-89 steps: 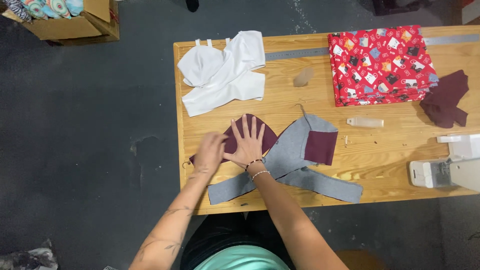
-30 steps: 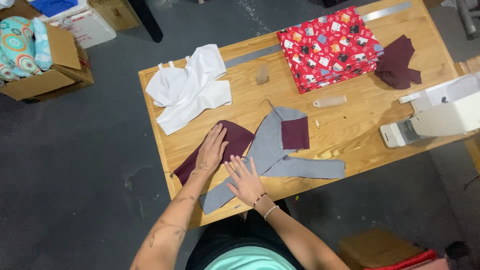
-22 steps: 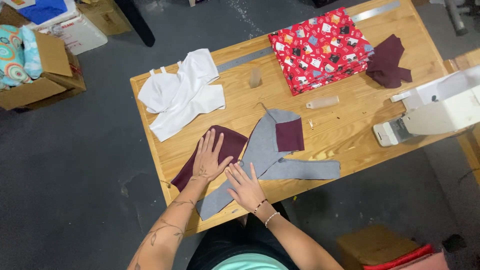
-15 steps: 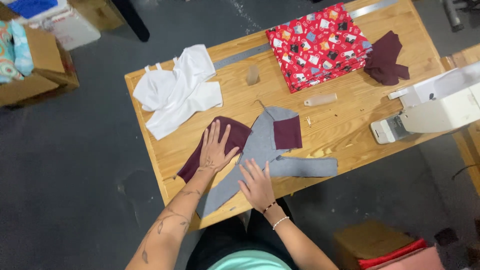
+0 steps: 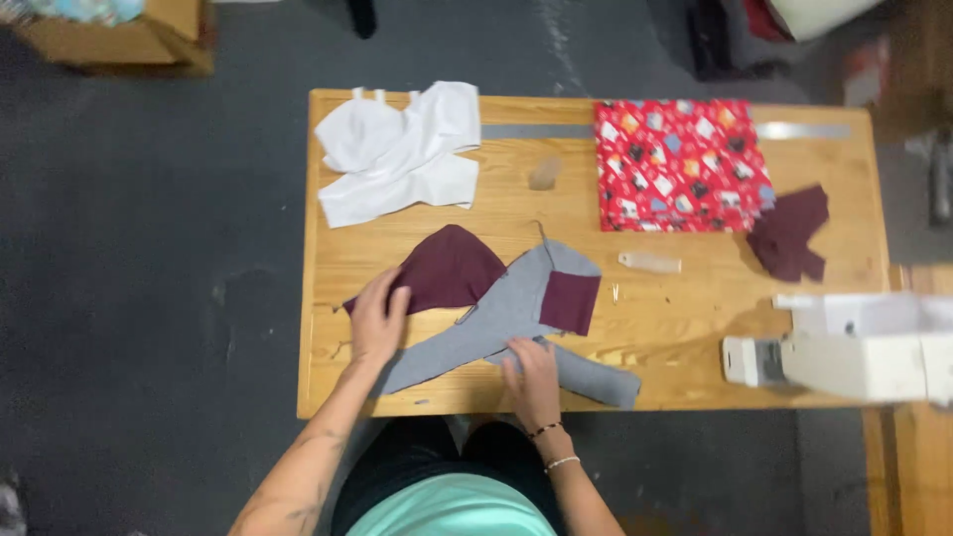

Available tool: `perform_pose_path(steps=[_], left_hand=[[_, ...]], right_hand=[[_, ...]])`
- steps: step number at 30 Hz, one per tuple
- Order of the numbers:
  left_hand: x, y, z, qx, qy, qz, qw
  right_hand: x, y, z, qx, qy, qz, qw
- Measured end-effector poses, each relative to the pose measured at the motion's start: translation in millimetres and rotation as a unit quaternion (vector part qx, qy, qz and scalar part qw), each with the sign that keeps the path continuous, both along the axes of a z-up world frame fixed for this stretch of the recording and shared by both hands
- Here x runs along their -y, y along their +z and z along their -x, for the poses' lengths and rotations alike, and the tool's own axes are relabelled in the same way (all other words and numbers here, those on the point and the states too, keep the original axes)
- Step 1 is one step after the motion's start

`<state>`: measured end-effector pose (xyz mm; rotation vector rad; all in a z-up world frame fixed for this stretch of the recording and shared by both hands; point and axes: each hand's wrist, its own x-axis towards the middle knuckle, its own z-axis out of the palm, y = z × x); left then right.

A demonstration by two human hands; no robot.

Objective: Aligning and pinning fabric pieces together on a workbench in preparation for sewing.

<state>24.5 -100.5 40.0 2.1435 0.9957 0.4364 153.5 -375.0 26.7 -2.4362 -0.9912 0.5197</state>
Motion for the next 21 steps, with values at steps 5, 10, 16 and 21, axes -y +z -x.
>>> perform_pose_path(steps=[5,10,16,21], left_hand=[[30.9,-13.3,97.8,-0.029,0.188,0.065,0.98],[69.3,-10.9,127.0,0.012,0.293,0.004,0.956],[84.4,-8.3,113.5,0.032,0.34,0.055,0.938],[102.4,-4.5,93.1,0.039,0.324,0.101,0.94]], right_hand=[[36.6,-3.6,-41.4,0.036,-0.082,-0.053,0.995],[52.0,35.4,-67.8,-0.053,-0.121,-0.071,0.989],[70.9,32.3,-83.2,-0.037,-0.11,-0.071,0.991],[81.1,34.3,-83.6,-0.025,-0.089,-0.089,0.992]])
